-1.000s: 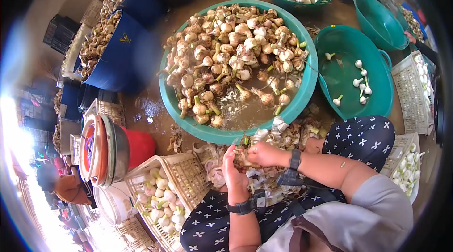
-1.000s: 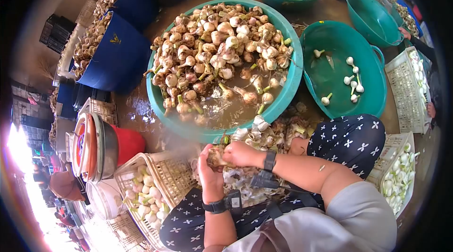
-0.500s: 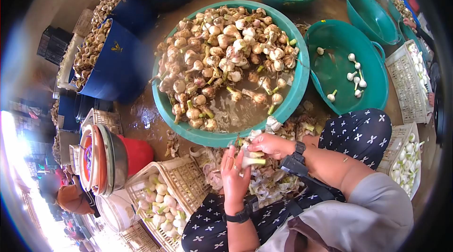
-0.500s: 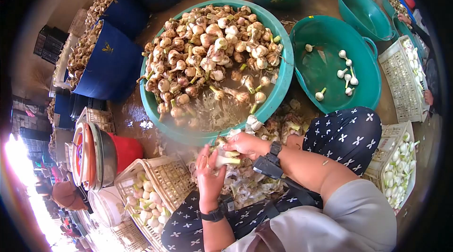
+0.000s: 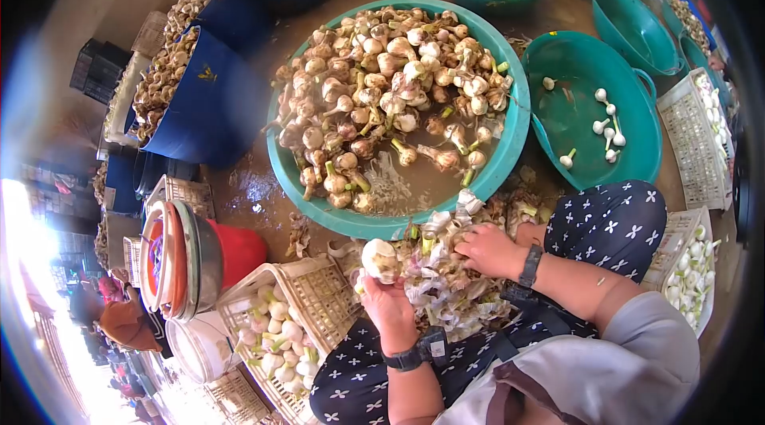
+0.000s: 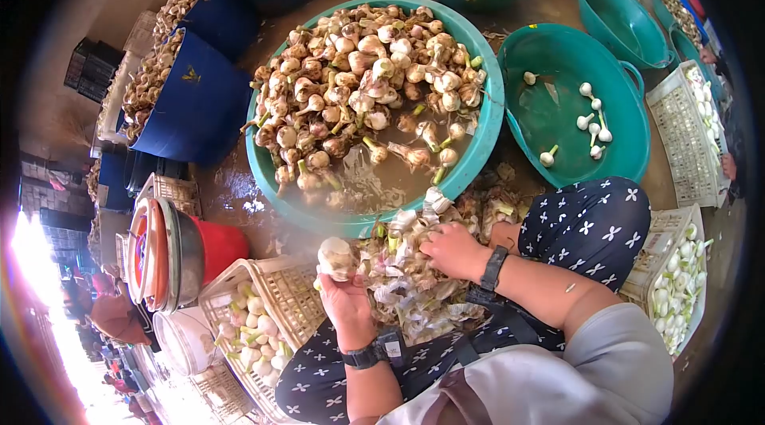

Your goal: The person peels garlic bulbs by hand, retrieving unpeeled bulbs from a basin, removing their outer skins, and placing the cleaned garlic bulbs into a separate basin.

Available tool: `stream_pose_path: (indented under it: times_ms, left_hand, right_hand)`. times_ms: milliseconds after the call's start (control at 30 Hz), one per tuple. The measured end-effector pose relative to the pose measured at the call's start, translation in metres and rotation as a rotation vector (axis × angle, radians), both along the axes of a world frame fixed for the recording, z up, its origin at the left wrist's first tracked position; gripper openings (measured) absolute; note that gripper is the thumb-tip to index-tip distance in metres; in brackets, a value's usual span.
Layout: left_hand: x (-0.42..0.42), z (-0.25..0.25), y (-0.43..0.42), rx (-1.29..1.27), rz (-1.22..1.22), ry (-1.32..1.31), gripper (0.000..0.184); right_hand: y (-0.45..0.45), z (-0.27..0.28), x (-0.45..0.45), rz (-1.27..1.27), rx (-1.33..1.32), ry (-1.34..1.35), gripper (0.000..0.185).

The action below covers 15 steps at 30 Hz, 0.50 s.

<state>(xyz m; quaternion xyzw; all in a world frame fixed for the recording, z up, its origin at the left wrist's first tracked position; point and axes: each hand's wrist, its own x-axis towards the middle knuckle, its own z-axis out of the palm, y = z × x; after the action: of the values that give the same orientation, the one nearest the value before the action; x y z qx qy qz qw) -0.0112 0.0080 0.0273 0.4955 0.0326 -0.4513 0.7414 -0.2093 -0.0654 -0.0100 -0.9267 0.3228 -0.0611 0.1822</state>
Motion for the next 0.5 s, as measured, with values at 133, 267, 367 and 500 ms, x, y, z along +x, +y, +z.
stream_pose_path:
  times_ms: [133,267,367,500]
  left_hand:
    - [-0.005,0.002,0.002,0.106,-0.069,-0.42,0.013]
    - [-0.007,-0.008,0.0,0.07,-0.228,-0.977,0.011]
    - [-0.014,-0.004,0.001,0.176,-0.167,-0.676,0.017]
    - [-0.012,0.012,-0.006,0.244,0.002,-0.108,0.021]
  right_hand:
    - [-0.002,0.082,0.032,-0.258,0.409,-0.273,0.033]
    - [-0.013,0.064,0.061,-0.106,0.411,-0.783,0.032]
    - [-0.01,0.046,0.056,-0.007,0.258,-0.718,0.019]
    - [-0.008,0.015,0.023,0.241,0.07,-0.18,0.035]
